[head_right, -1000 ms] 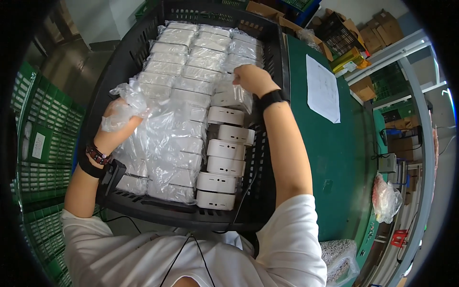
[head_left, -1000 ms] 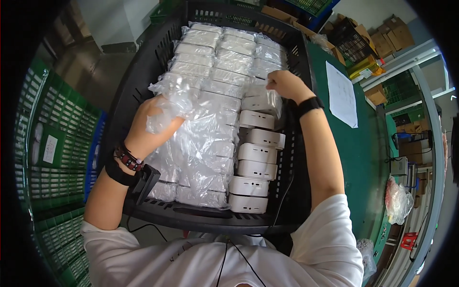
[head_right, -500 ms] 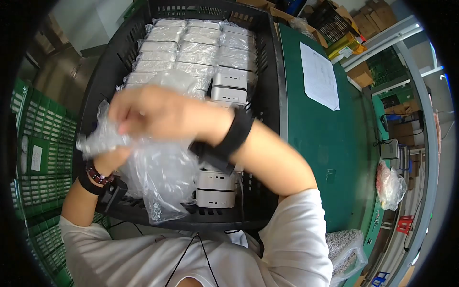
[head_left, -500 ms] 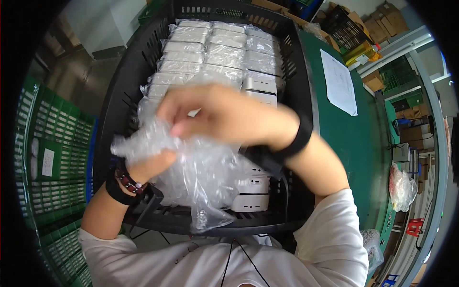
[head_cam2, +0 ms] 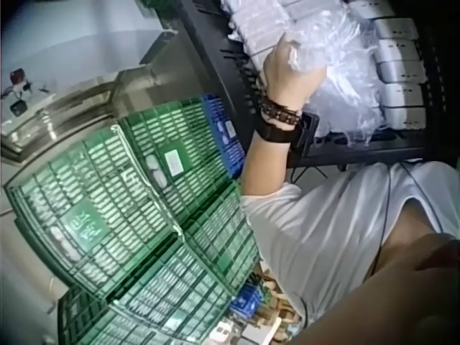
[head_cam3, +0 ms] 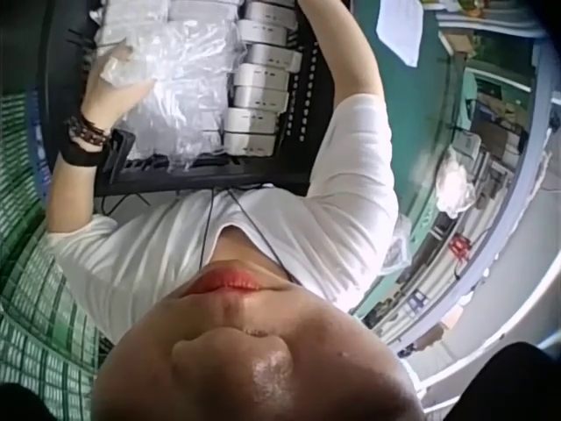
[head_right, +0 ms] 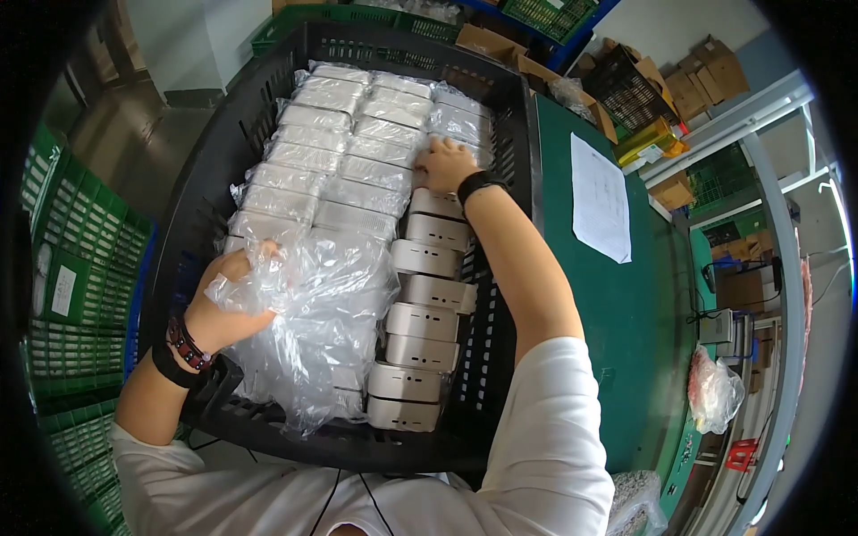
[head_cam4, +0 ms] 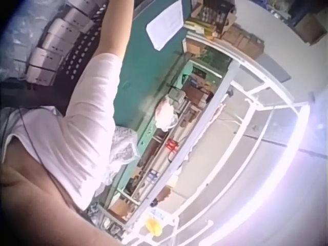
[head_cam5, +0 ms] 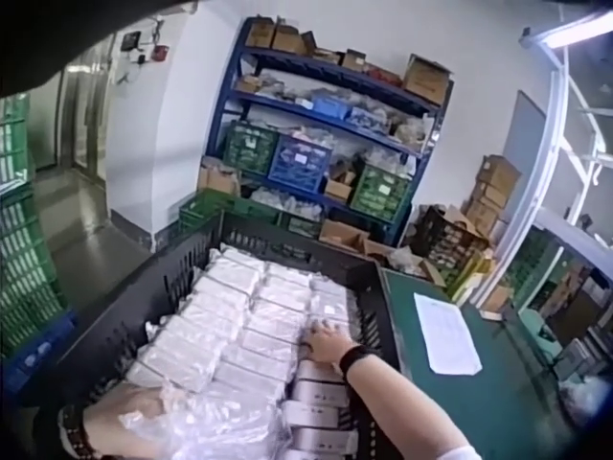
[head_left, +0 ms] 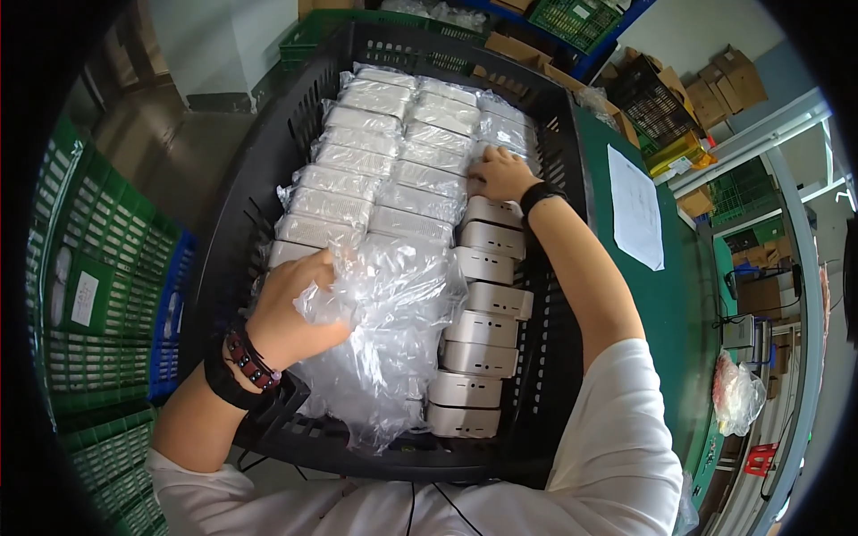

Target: The person picks up small white components from a bag and inserts them into plastic housings by hand. After filling the housings, the person stacks them into a large black crate and then ties a knot in a plastic bag.

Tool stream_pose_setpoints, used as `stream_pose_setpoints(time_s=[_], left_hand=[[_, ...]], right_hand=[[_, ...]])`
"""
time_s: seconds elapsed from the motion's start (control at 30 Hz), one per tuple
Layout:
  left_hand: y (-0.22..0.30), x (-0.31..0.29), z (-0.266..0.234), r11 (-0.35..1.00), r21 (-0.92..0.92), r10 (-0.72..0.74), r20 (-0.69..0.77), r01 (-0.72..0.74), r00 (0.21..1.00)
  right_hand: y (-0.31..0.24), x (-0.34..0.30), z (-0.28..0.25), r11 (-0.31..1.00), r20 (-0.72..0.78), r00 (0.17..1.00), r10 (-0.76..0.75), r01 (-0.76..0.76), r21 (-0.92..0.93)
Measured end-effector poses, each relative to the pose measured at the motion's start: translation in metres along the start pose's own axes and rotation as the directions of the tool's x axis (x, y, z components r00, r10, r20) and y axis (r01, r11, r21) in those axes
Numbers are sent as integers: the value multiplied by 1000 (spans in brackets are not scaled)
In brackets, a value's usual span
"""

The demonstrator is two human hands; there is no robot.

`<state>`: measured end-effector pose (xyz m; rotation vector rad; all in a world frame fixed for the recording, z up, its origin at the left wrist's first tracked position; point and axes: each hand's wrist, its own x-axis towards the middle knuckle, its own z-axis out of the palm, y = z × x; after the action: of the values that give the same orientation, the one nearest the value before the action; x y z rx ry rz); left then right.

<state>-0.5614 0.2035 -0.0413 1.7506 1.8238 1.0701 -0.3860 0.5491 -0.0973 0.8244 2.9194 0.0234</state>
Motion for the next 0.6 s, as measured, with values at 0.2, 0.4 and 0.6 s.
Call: stream_pose_setpoints(time_s=[0.2,0.4,0.6], left_hand=[[-8,-3,9,1000,19,-8,-6,8,1000],[-4,-1,9,998,-14,-59,43,59,997],[-5,0,8,1000,5,30,18,-30,999]], right_hand=[[0,14,-21,997,282,959,28,-8,-72],[11,11,-14,999,259,965,-46,38,35],[12,14,13,996,58,998,8,-14,92]])
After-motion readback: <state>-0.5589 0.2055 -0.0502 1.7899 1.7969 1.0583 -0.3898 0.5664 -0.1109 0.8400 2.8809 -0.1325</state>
